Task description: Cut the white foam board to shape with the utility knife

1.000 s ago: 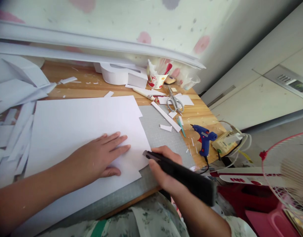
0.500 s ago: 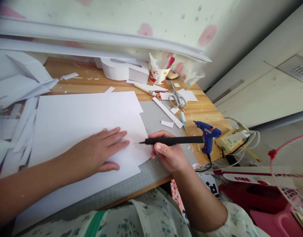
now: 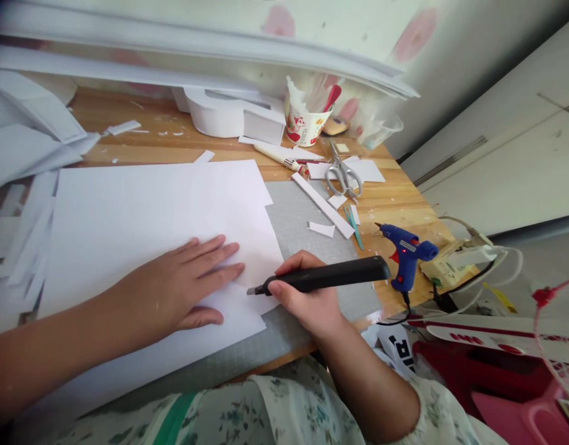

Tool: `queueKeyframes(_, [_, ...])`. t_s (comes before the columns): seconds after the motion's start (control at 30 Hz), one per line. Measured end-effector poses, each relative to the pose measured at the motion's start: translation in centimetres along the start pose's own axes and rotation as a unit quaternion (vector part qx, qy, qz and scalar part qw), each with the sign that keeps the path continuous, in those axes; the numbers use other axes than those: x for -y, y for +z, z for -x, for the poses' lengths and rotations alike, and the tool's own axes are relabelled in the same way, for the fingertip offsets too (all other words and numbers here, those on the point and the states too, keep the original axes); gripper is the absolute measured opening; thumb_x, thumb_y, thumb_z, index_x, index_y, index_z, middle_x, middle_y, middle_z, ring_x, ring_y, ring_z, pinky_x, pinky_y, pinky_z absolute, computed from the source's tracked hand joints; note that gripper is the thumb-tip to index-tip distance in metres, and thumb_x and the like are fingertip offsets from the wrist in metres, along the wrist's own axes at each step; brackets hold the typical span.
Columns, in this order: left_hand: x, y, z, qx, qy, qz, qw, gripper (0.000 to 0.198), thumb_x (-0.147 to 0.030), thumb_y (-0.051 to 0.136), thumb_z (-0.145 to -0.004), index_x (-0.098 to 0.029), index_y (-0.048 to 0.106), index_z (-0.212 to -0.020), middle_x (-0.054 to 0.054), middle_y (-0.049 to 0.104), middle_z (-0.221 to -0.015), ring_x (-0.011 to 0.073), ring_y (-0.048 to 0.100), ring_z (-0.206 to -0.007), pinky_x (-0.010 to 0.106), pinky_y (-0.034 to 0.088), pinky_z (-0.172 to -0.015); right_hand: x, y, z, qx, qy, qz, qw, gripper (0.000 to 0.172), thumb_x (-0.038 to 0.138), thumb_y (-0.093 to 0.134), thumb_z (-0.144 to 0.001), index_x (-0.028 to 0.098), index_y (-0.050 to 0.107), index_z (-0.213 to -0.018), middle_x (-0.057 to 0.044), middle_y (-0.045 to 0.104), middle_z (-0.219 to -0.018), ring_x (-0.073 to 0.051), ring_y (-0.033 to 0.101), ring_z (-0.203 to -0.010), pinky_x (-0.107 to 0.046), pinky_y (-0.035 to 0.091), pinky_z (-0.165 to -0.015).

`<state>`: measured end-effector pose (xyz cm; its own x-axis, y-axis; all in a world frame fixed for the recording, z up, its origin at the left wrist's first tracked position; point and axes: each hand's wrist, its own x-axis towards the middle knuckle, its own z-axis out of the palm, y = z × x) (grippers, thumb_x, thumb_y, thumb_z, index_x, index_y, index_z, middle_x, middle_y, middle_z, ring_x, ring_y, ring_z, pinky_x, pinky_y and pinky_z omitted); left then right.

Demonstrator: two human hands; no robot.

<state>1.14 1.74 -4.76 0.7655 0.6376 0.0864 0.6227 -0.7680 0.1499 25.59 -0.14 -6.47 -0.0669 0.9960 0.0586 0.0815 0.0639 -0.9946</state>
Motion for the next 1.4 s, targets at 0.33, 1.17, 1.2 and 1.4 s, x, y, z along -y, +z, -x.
queueKeyframes(0.33, [-0.1, -0.1, -0.1, -0.014, -0.007, 0.016, 1.0, 0.06, -0.05, 0.068, -0.073, -0.018, 0.058, -0.122, 0.017, 0.05, -0.137, 0.0375, 0.042, -0.127, 0.057, 0.04, -0.099, 0.5, 0.0, 0.0, 0.011, -0.009, 0.053, 0.999, 0.016, 0.033, 0.073, -0.07, 0.024, 0.063, -0.077, 0.003, 0.061, -0.064, -0.012, 0.05, -0.055, -0.022, 0.036, -0.048])
queueKeyframes(1.17, [-0.2, -0.3, -0.1, -0.024, -0.004, 0.016, 1.0, 0.053, -0.052, 0.066, -0.074, -0.03, 0.059, -0.122, 0.015, 0.052, -0.135, 0.0371, 0.046, -0.124, 0.057, 0.042, -0.096, 0.8, -0.3, -0.2, 0.011, 0.016, 0.061, 0.998, 0.014, 0.032, 0.072, -0.072, 0.023, 0.062, -0.075, 0.003, 0.059, -0.063, -0.011, 0.048, -0.056, -0.022, 0.035, -0.049])
queueKeyframes(1.2, [-0.3, -0.2, -0.1, -0.027, -0.008, 0.019, 0.999, 0.053, -0.053, 0.066, -0.074, -0.031, 0.059, -0.122, 0.014, 0.052, -0.135, 0.0369, 0.046, -0.124, 0.056, 0.042, -0.097, 0.7, -0.3, -0.3, 0.009, 0.02, 0.06, 0.998, 0.014, 0.032, 0.072, -0.072, 0.023, 0.062, -0.075, 0.003, 0.058, -0.062, -0.011, 0.048, -0.055, -0.022, 0.035, -0.049])
queueKeyframes(1.4, [-0.3, -0.5, -0.2, -0.007, 0.0, 0.018, 1.0, 0.049, -0.05, 0.065, -0.076, -0.035, 0.058, -0.122, 0.014, 0.052, -0.135, 0.0374, 0.046, -0.124, 0.057, 0.042, -0.096, 0.8, -0.2, -0.4, 0.001, 0.034, 0.039, 0.999, 0.014, 0.032, 0.071, -0.072, 0.022, 0.061, -0.073, 0.003, 0.056, -0.059, -0.012, 0.046, -0.053, -0.023, 0.034, -0.046])
